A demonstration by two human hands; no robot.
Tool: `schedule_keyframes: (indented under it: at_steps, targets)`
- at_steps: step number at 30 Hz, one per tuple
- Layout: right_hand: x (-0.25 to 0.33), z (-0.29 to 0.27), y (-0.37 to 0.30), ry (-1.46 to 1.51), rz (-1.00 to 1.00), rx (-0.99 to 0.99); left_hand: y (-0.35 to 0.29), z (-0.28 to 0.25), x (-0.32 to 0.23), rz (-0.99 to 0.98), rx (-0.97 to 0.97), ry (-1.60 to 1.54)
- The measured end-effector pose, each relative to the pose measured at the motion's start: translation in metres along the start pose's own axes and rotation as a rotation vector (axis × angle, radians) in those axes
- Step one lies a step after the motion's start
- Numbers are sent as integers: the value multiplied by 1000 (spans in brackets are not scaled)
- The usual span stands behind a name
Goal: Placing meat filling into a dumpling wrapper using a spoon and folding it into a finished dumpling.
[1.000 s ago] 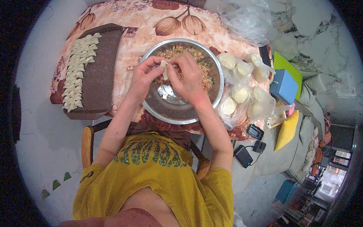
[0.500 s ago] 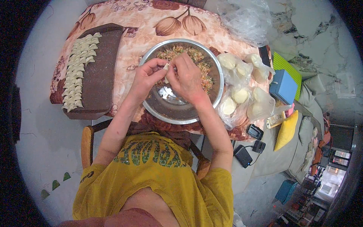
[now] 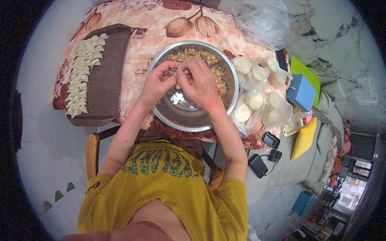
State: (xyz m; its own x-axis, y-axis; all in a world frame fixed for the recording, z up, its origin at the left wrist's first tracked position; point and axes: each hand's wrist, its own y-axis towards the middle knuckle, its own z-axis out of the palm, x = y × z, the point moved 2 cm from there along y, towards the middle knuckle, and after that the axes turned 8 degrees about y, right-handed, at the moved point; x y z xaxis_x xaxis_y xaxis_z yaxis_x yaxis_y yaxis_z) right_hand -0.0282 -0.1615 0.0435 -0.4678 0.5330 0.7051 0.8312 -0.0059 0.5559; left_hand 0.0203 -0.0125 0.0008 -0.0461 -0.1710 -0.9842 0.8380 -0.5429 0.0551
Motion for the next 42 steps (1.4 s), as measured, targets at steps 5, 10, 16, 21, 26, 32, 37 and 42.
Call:
schedule_keyframes:
  at_steps: [5, 10, 16, 21, 26, 32, 37, 42]
  targets:
    - [-1, 0, 0, -79, -53, 30, -1, 0, 4, -8, 7, 73]
    - [0, 3, 0, -161, -151, 52, 0, -2, 6, 17, 12, 104]
    - [-3, -1, 1, -125, -168, -4, 0, -1, -8, -32, -22, 4]
    - [-14, -6, -5, 57, 163, -154, 1, -7, -5, 12, -133, -266]
    - [-7, -1, -5, 35, 277, -59, 0, -9, -4, 31, -155, -255]
    - [-24, 0, -12, 138, 431, -65, -1, -6, -4, 31, -152, -148]
    - [-32, 4, -13, 268, 465, -102, -1, -5, -2, 110, -185, -57]
    - [-31, 3, -13, 247, 469, -85, -3, -3, -8, 65, -132, -35]
